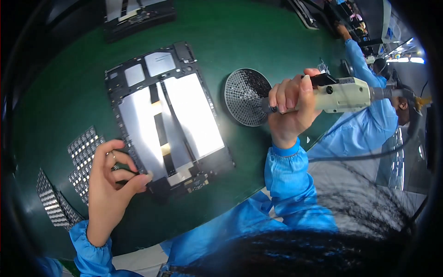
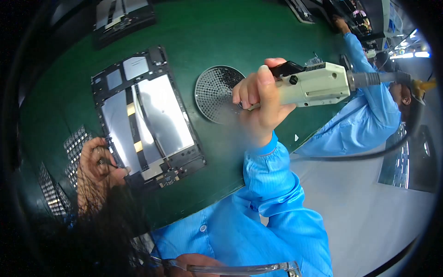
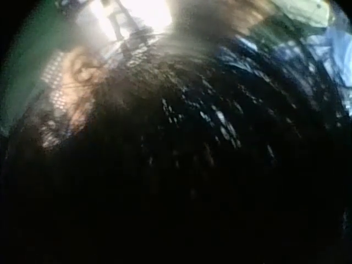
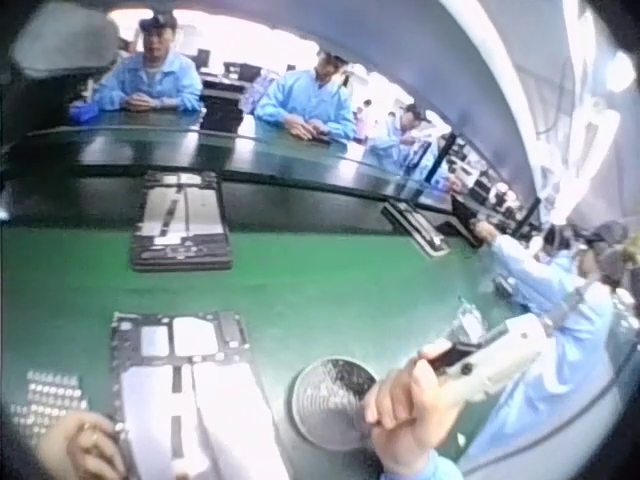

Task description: Assembling small electronic components into a tablet frame using an electric screwdriver.

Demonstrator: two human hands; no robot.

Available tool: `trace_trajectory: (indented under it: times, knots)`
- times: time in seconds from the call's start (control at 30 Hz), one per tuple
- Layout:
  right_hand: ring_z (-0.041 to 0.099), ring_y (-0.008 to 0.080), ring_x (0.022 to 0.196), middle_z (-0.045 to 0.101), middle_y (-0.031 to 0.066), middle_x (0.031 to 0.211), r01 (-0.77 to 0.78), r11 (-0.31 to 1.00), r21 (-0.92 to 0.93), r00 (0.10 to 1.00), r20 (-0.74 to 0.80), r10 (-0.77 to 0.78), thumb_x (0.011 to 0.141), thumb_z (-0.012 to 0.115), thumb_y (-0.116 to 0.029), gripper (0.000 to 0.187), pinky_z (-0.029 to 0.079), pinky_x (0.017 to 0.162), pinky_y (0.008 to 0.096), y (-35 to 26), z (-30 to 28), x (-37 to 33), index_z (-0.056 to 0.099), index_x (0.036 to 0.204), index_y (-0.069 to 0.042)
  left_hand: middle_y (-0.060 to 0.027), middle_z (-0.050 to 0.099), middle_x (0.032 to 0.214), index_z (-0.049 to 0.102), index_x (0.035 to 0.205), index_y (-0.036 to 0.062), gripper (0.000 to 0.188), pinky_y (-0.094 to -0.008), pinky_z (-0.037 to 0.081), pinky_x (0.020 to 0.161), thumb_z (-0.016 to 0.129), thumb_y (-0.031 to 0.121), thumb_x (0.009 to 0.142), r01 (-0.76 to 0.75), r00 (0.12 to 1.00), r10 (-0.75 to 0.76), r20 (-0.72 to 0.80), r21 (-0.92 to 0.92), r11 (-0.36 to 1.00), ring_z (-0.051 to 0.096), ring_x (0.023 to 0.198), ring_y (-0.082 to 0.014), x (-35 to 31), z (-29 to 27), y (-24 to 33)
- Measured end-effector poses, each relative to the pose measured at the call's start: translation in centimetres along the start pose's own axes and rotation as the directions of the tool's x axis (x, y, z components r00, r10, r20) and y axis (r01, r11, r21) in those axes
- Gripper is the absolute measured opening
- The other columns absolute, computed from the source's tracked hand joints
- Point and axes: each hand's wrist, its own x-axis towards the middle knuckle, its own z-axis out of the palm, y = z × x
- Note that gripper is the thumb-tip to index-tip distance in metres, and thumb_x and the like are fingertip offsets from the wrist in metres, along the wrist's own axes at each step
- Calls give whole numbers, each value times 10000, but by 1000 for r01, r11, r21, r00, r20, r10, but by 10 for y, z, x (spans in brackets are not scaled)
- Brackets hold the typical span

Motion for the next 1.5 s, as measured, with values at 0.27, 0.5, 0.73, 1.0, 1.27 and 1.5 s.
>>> trace_trajectory:
  times: [0.27, 0.5, 0.73, 1.0, 1.27, 1.5]
  knots:
    - [283, 77, 399, 328, -22, 558, -41, 998, -47, 997, 66, 44, 952, 511, -180, 233, 324, 379, 258, 3, 2, 6, 501, 1139, -40, -77, 505, 922, 366, 1281, 4, 659, -226, 576, 648, 676, -174, 727, 23, 999, -26, -18, -142, 990, 644, 753, -134, 3, 3, 7]
    - [364, 75, 427, 437, 13, 569, -125, 992, 25, 992, 11, 124, 877, 606, -55, 249, 390, 416, 276, 4, 2, 10, 498, 1093, 4, -84, 531, 927, 367, 1280, -2, 667, -215, 561, 671, 680, -178, 719, 52, 998, -57, -26, -158, 986, 650, 773, -152, 3, 5, 9]
    - [300, 84, 407, 339, -12, 558, -92, 983, -157, 993, 58, 102, 960, 511, -178, 247, 327, 388, 266, 6, 6, 10, 488, 1153, -26, -83, 533, 920, 369, 1280, -1, 666, -215, 555, 684, 694, -159, 720, 22, 999, -22, -39, 13, 1000, 648, 781, -154, 1, 10, 15]
    - [363, 81, 425, 439, 21, 572, -115, 992, 41, 992, 46, 113, 879, 602, -32, 217, 349, 407, 263, 4, 8, 7, 507, 1071, 2, -68, 507, 912, 369, 1288, 5, 676, -195, 532, 687, 692, -162, 720, 78, 995, -86, -53, -135, 988, 635, 770, -130, -1, 8, 16]
    - [349, 89, 416, 402, 14, 570, -83, 996, -43, 993, 85, 87, 916, 558, -92, 204, 339, 398, 264, 3, 5, 6, 494, 1092, -11, -69, 507, 910, 370, 1290, 6, 679, -187, 518, 679, 692, -167, 718, -23, 1000, 21, -14, -126, 992, 635, 763, -125, -2, 4, 4]
    - [341, 98, 406, 381, 7, 572, -80, 986, -149, 982, 156, 103, 938, 519, -134, 174, 349, 393, 272, 3, 5, 6, 481, 1061, -17, -69, 499, 919, 370, 1291, 9, 666, -186, 522, 650, 684, -164, 730, -7, 1000, 4, -28, -110, 994, 632, 753, -122, -2, 6, 7]
